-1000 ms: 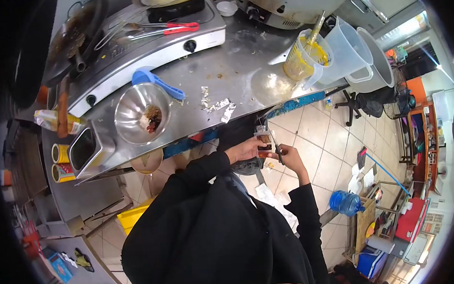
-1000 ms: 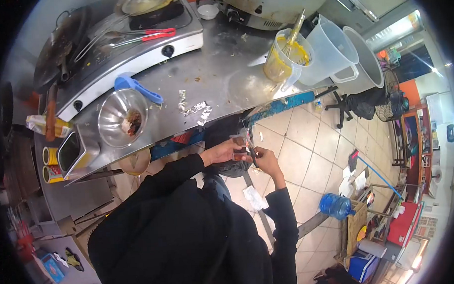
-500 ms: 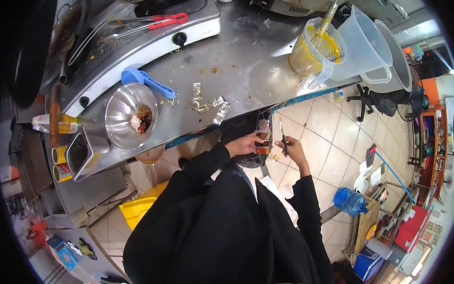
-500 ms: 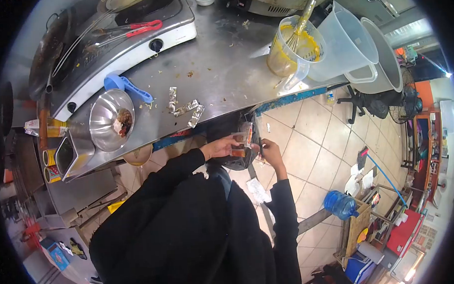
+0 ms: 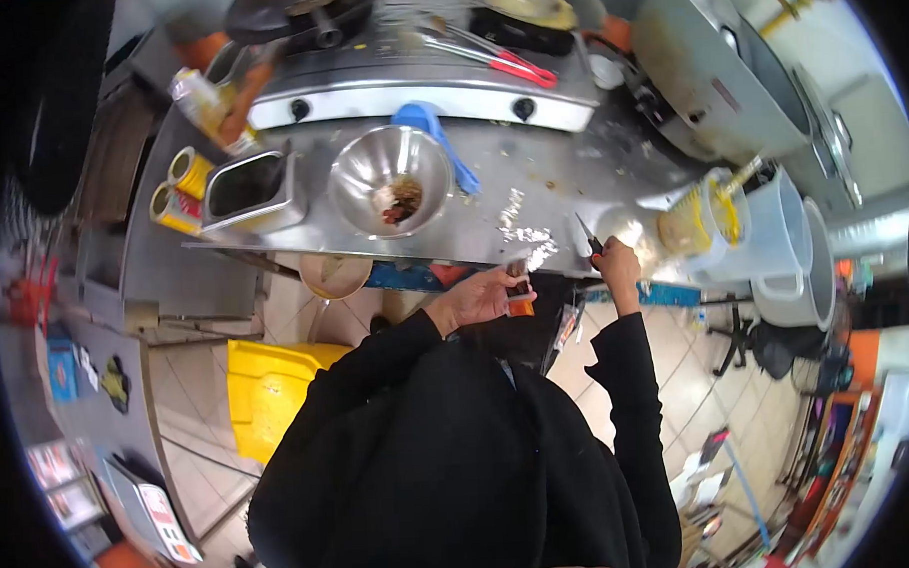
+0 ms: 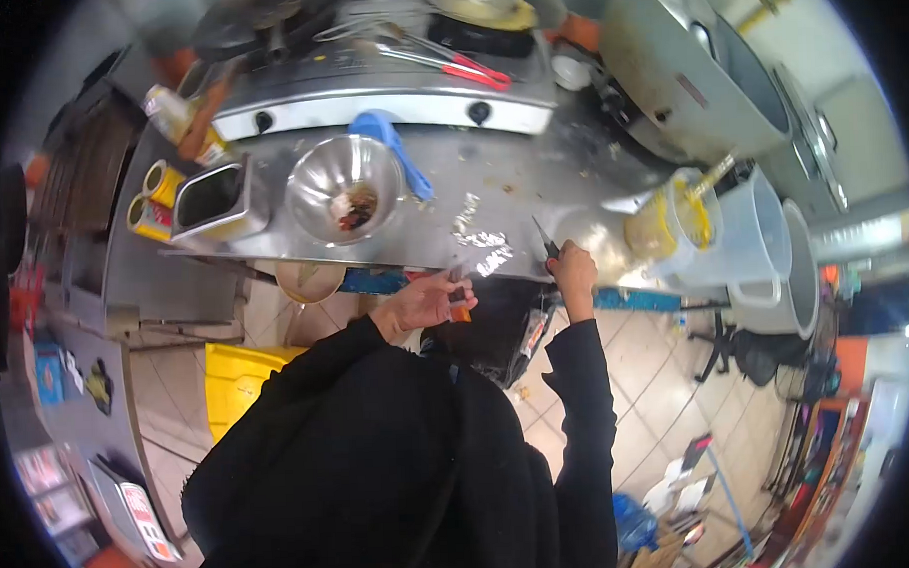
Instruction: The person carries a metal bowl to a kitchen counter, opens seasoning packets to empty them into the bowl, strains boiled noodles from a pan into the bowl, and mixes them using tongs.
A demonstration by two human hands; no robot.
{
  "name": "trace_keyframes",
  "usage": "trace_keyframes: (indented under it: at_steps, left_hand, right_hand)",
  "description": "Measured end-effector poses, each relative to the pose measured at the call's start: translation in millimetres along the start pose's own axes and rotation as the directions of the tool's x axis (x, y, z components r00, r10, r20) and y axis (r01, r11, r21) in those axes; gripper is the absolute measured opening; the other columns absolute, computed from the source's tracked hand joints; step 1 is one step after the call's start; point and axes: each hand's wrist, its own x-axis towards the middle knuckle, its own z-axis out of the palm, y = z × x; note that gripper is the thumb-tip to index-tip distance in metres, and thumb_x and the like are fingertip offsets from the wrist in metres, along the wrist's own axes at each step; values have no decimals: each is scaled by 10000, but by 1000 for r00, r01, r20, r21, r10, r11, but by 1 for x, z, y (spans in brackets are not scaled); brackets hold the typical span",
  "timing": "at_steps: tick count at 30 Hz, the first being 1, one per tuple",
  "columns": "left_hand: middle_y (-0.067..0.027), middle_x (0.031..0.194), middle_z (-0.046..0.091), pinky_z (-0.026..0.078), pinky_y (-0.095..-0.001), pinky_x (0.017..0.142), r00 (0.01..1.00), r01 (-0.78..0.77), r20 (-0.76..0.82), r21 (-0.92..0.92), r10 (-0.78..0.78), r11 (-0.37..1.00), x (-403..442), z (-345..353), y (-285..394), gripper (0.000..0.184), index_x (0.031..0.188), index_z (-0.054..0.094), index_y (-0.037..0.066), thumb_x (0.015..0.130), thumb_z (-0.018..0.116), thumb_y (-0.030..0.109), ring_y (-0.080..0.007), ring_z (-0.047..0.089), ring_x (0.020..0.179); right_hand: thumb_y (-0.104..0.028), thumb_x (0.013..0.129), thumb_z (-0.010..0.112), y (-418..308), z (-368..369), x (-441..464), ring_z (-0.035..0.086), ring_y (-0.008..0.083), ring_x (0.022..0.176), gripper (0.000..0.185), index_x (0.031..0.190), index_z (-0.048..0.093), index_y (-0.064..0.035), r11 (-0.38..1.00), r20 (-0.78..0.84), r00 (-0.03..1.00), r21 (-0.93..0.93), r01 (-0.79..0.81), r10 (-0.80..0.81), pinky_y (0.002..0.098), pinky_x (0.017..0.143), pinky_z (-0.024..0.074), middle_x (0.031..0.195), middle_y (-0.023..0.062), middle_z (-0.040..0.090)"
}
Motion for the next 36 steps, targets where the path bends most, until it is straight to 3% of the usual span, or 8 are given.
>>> trace_keyframes:
  at_steps: [10,12,16,19,21,24,28,36]
  left_hand:
    - [-96,1051,490,406,-382,865,809,-562,-74,192,583,805,-102,-2,123,330,1091,393,41,762,411,15,-252,513,952]
    - [-113,1095,465,414,-385,863,752,-594,-66,363,656,718,-110,2,140,378,1124,349,31,754,405,-14,-254,512,952]
    - [-130,1002,484,443,-343,744,560,-330,3,918,828,220,-105,-11,171,314,1068,340,26,769,434,36,-220,527,902]
    - [-204,972,473,402,-387,720,531,-22,145,987,835,-158,-97,-19,189,310,1044,343,19,753,445,50,-328,501,893]
    - [-233,993,452,386,-416,711,526,141,256,914,811,-380,-99,3,190,327,1037,354,18,729,459,39,-380,463,892]
    - [-219,992,472,395,-415,718,558,136,377,838,740,-529,-86,-7,192,336,1043,367,-9,722,444,47,-360,483,882]
    - [-200,976,478,392,-414,725,635,246,307,789,709,-563,-82,-2,189,319,1013,412,-16,701,456,35,-353,483,879]
    - [-153,876,511,411,-399,658,571,226,367,790,734,-570,-94,-6,199,178,883,463,33,709,492,60,-327,512,809]
  right_hand:
    - [-232,596,613,-13,68,87,580,303,705,182,613,622,-52,909,22,950,-285,304,-310,370,646,464,715,166,592]
    - [-237,633,571,-30,47,81,580,308,736,201,692,629,-54,927,127,975,-310,213,-181,377,658,462,757,163,595]
    - [-316,665,582,-98,-11,46,577,324,741,264,768,632,-79,952,47,964,-156,265,-261,390,630,456,795,149,601]
    - [-253,713,585,-161,-42,28,587,292,711,223,843,613,-74,868,-71,874,97,486,-481,357,627,462,839,137,599]
    - [-188,721,593,-204,-53,17,581,256,630,222,902,594,-59,651,-230,737,354,672,-636,316,575,460,856,130,593]
    - [-107,687,619,-267,-62,-3,565,225,580,285,960,567,-47,510,-303,649,425,748,-698,287,526,450,885,134,583]
    - [-58,674,605,-304,-37,5,569,225,578,334,1004,548,-50,382,-329,572,490,783,-751,292,531,454,835,148,590]
    - [-16,717,579,-303,0,24,583,117,605,121,832,608,5,414,-325,676,594,690,-661,230,576,465,690,107,610]
